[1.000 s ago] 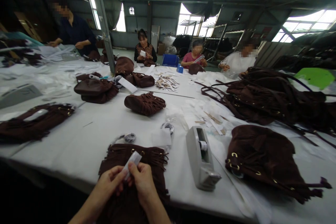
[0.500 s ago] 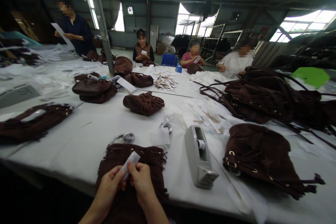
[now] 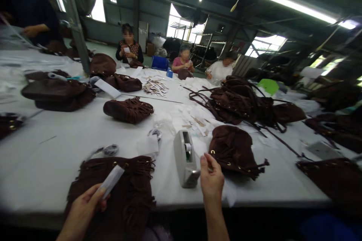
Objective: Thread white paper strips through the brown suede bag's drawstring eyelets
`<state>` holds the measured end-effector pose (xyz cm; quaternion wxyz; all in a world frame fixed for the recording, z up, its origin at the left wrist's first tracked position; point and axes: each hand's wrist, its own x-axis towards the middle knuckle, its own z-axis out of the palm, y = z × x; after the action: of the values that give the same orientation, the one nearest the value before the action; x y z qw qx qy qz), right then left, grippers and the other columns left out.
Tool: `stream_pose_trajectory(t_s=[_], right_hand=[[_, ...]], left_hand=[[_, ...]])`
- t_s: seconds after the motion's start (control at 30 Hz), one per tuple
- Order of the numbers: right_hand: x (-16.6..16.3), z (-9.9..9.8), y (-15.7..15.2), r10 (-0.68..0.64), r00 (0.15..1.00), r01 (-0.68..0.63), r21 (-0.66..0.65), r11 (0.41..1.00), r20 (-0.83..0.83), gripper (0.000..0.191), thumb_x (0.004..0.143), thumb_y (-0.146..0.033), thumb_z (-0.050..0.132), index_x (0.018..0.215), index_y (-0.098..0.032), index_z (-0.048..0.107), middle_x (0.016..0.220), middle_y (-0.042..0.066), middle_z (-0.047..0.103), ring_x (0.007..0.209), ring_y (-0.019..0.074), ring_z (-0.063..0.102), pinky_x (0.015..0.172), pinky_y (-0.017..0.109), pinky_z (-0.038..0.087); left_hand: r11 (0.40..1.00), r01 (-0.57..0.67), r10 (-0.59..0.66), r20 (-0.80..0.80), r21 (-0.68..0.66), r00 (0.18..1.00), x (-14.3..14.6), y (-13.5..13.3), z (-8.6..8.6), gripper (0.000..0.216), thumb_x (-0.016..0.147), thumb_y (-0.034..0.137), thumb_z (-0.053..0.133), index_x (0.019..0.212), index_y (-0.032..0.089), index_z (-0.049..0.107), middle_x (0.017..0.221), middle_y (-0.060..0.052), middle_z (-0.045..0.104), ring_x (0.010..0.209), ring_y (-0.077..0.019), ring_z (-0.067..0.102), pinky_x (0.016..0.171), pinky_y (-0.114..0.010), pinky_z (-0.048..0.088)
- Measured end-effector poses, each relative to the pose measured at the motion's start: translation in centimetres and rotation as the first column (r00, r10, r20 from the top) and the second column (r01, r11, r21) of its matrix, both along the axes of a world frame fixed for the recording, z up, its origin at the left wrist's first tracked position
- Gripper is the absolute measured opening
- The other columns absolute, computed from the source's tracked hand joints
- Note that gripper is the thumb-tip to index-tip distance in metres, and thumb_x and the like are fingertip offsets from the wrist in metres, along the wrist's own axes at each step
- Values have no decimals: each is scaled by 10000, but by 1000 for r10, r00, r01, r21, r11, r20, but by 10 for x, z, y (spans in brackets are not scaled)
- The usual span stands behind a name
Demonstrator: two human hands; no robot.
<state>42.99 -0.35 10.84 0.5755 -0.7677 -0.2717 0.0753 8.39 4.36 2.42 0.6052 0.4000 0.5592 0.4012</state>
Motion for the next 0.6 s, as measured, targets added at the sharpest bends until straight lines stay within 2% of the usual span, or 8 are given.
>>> stream_pose_trajectory(t_s=[0.07,0.13,0.23,0.37,0.47,0.6], right_hand=[[27,-5,-7,8,999,-11,-80,997,-43,664,659,-676,590,1008,-121,695,1097,153,672,1044,307,582,911,401,436],[36,-9,-9,69,993,-82,-138,987,-95,644,635,-696,592,887,-121,733,1014,157,704,1035,330,595,921,421,433],[27,-9,-6,171,974,-196,-183,963,-147,576,627,-688,612,757,-145,754,910,140,730,998,339,614,916,428,432],[17,-8,-1,248,949,-288,-214,933,-195,521,606,-651,654,686,-146,755,823,135,735,940,352,628,911,459,420],[21,-9,0,234,951,-272,-189,944,-201,483,548,-588,717,714,-137,758,827,134,735,931,356,631,904,467,427],[25,-5,-6,152,975,-175,-137,975,-160,433,528,-526,745,738,-147,759,920,133,726,1000,348,606,938,456,412]], left_hand=[[1000,16,-16,9,-2,1000,-3,1,-8,585,641,628,669,938,125,639,585,13,601,539,-148,496,540,-234,414],[999,31,-31,11,-18,999,-5,3,-15,586,628,627,681,932,127,642,586,11,607,542,-150,505,535,-232,422],[999,20,-20,-5,-32,1000,-6,4,-21,609,586,644,698,910,130,649,581,4,616,542,-165,527,523,-240,446],[1000,4,-4,-32,-14,999,-4,4,-20,649,556,679,690,900,130,656,558,1,612,535,-177,542,518,-251,464],[1000,-15,14,-58,-13,998,-3,3,-16,684,533,704,684,897,126,665,558,-4,615,529,-180,543,514,-258,470],[1000,-23,23,-62,-5,998,-2,1,-13,685,551,698,680,930,128,659,570,-4,623,541,-180,552,531,-256,480]])
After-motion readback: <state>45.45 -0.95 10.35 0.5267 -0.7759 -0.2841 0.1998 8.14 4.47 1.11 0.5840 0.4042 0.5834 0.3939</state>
